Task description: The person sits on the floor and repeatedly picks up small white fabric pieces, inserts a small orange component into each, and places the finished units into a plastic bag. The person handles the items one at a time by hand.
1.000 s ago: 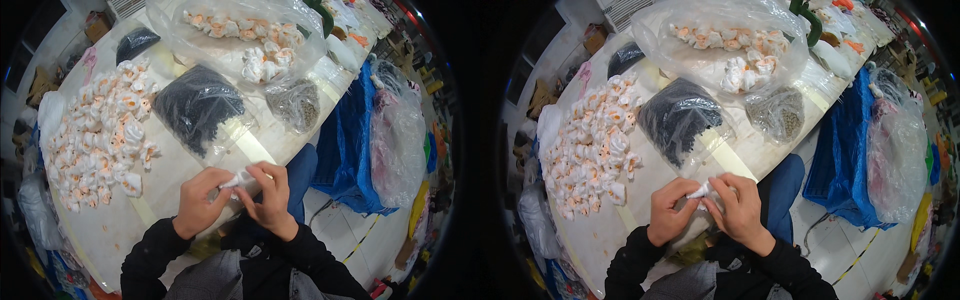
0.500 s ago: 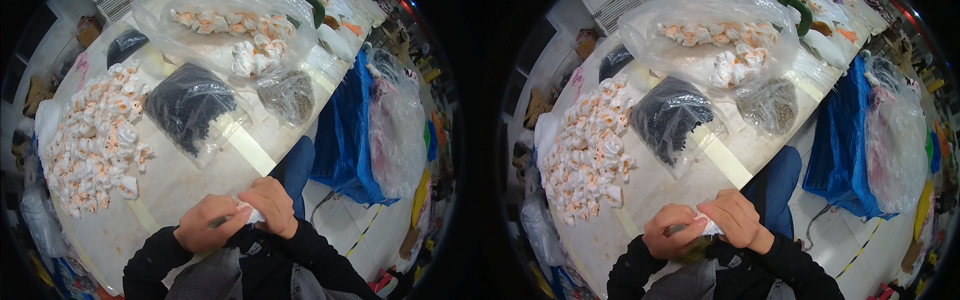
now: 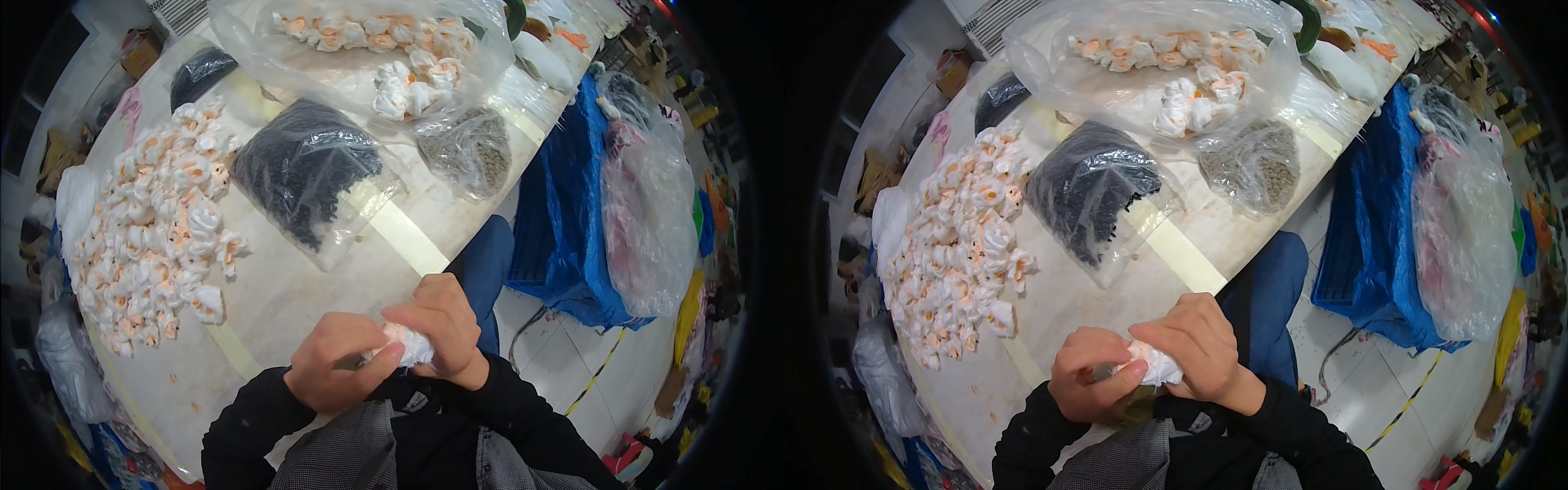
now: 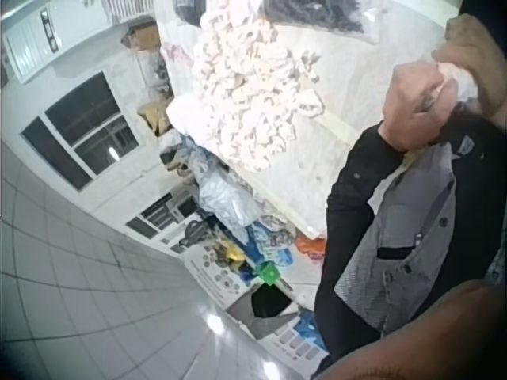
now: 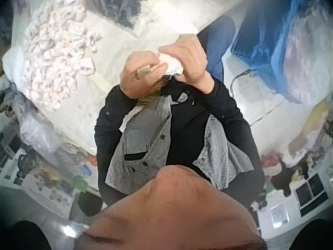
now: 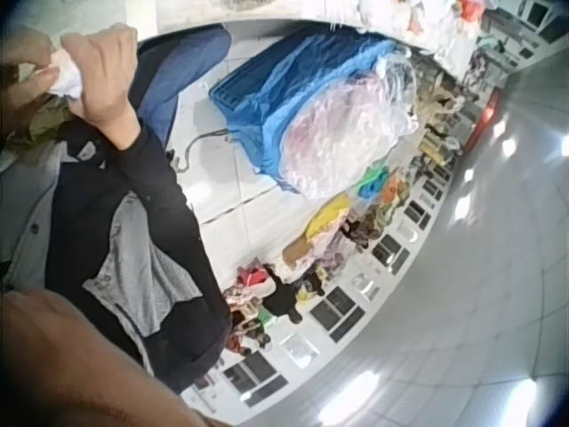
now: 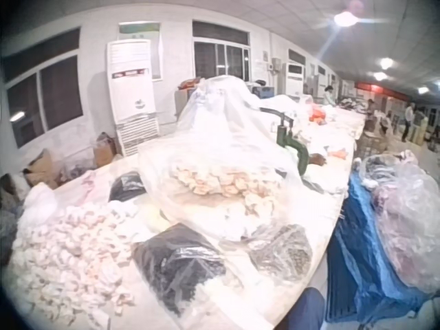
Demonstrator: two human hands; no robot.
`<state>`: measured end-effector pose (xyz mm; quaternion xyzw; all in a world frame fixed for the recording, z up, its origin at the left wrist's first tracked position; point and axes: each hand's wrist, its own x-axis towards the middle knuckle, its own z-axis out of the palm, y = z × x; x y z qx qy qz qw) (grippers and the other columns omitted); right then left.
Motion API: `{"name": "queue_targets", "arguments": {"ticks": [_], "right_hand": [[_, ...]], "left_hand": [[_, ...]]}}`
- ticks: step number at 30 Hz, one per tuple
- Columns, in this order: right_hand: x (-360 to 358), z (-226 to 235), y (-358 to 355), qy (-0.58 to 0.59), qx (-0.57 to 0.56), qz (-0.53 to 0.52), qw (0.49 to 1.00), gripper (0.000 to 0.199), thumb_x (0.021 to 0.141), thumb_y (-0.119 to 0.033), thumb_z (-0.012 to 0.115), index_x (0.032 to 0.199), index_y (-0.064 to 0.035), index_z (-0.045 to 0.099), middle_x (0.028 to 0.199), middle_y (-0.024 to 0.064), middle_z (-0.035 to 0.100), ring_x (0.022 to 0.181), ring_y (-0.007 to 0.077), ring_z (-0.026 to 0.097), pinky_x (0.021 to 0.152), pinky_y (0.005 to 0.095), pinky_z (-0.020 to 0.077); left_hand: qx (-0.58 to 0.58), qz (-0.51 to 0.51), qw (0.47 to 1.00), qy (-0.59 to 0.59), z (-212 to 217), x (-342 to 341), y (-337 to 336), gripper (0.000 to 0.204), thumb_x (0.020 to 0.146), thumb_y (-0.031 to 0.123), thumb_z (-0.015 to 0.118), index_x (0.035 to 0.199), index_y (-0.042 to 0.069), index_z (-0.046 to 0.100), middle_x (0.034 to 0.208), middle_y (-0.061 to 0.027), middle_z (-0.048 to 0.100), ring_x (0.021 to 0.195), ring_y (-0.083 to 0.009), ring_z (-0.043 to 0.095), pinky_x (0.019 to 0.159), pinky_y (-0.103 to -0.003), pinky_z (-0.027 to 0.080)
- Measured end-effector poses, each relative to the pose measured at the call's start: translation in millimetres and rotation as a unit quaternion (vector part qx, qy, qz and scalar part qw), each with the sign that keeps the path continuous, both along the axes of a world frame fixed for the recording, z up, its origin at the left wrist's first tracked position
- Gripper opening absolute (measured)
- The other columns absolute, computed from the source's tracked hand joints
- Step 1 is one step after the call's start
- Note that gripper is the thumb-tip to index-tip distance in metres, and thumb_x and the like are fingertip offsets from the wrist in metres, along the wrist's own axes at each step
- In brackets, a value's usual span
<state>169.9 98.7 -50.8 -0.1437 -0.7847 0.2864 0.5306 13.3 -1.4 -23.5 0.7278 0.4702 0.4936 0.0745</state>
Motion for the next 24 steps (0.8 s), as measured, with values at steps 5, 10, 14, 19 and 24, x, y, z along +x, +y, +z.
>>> {"name": "queue_targets", "arguments": {"ticks": [5, 10, 14, 19, 24], "right_hand": [[1.4, 1.7, -0.4, -0.018, -0.005, -0.006, 1.0, 0.036, 0.069, -0.016, 0.076, 0.102, -0.0008, 0.075, 0.089, 0.0084, 0.068, 0.074, 0.0264, 0.06, 0.068, 0.038, 0.0454], [2.6, -3.0, 2.6, -0.045, -0.017, 0.008, 0.999, 0.036, 0.067, -0.017, 0.074, 0.099, -0.0019, 0.071, 0.086, 0.0086, 0.065, 0.073, 0.0287, 0.057, 0.07, 0.0389, 0.0433], [1.2, -5.0, 0.3, -0.044, -0.012, 0.012, 0.999, 0.036, 0.068, -0.02, 0.074, 0.099, -0.0021, 0.069, 0.085, 0.0089, 0.063, 0.073, 0.0297, 0.056, 0.07, 0.0395, 0.0427], [-0.9, -12.1, -0.3, -0.036, 0.005, -0.003, 0.999, 0.036, 0.068, -0.021, 0.075, 0.097, -0.0005, 0.067, 0.083, 0.0099, 0.061, 0.071, 0.0301, 0.055, 0.067, 0.0402, 0.0424], [0.1, -16.6, -0.2, -0.056, 0.03, -0.021, 0.998, 0.034, 0.065, -0.015, 0.074, 0.094, 0.0007, 0.066, 0.078, 0.0103, 0.056, 0.068, 0.0303, 0.054, 0.063, 0.0398, 0.0418]], "left_hand": [[0.017, -0.001, 1.0, 0.016, -3.9, -1.3, 2.7, 0.033, 0.075, -0.008, 0.082, 0.103, 0.007, 0.072, 0.111, -0.0076, 0.062, 0.095, -0.0264, 0.065, 0.075, -0.036, 0.056], [0.023, -0.013, 0.999, 0.028, -6.4, -3.2, 4.6, 0.033, 0.075, -0.008, 0.082, 0.103, 0.007, 0.073, 0.111, -0.0067, 0.062, 0.095, -0.0261, 0.064, 0.076, -0.035, 0.055], [0.027, -0.012, 0.999, 0.025, -8.0, -2.7, 3.6, 0.034, 0.074, -0.008, 0.081, 0.103, 0.007, 0.073, 0.11, -0.0064, 0.062, 0.096, -0.026, 0.063, 0.077, -0.035, 0.055], [-0.027, 0.002, 0.999, -0.019, -6.1, 0.8, 2.7, 0.038, 0.074, -0.008, 0.079, 0.108, 0.009, 0.072, 0.109, -0.0063, 0.063, 0.094, -0.0248, 0.064, 0.076, -0.034, 0.055], [-0.053, 0.039, 0.996, -0.064, -9.3, 4.9, 2.0, 0.037, 0.077, -0.007, 0.076, 0.111, 0.009, 0.071, 0.104, -0.0089, 0.065, 0.087, -0.0242, 0.066, 0.071, -0.033, 0.055]]}}
